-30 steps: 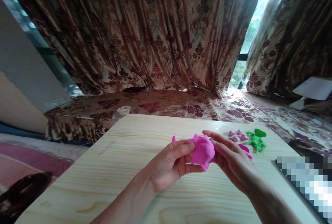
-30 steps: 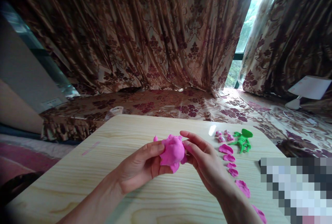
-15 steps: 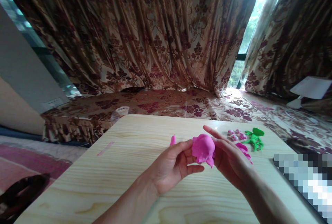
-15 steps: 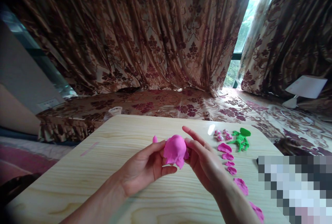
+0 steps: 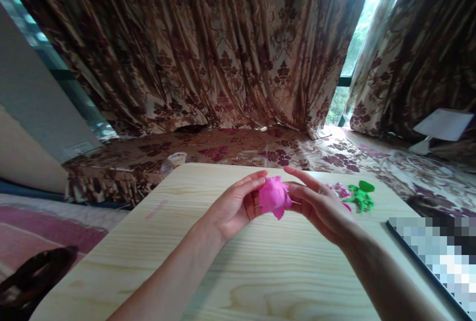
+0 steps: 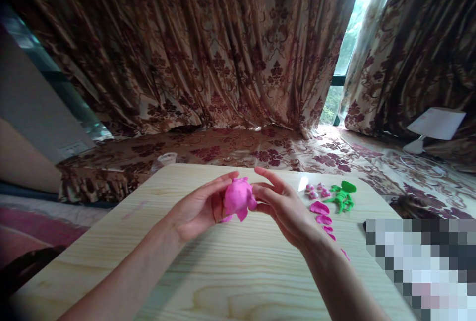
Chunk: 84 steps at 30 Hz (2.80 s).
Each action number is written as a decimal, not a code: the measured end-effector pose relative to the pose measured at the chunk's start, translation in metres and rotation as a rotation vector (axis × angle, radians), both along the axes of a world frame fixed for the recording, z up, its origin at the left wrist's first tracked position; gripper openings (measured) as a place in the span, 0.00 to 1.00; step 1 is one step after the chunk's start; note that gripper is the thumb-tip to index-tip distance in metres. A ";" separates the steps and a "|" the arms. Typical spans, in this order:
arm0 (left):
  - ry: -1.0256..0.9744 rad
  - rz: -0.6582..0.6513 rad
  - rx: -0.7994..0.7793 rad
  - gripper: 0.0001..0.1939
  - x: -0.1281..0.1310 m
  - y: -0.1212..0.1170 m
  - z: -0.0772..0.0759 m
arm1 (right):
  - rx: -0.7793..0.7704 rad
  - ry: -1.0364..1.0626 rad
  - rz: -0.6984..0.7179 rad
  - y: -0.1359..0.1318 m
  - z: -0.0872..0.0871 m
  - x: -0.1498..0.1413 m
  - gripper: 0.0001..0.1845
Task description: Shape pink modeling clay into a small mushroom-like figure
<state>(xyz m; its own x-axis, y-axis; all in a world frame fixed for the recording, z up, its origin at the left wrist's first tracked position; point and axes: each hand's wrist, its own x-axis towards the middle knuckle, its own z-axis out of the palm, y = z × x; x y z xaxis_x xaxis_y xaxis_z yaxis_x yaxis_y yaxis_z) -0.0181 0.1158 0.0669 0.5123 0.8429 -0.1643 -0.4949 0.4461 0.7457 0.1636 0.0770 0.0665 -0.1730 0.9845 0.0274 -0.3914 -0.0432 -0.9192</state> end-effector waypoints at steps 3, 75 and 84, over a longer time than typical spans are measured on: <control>0.071 0.039 0.078 0.11 -0.011 0.015 0.018 | 0.052 -0.021 -0.005 0.020 0.014 -0.008 0.25; -0.245 -0.075 -0.078 0.18 0.019 -0.026 -0.018 | 0.070 -0.008 0.015 -0.017 -0.027 -0.002 0.10; -0.133 -0.130 0.055 0.10 0.018 -0.029 -0.022 | 0.057 -0.063 0.010 -0.017 -0.024 0.002 0.09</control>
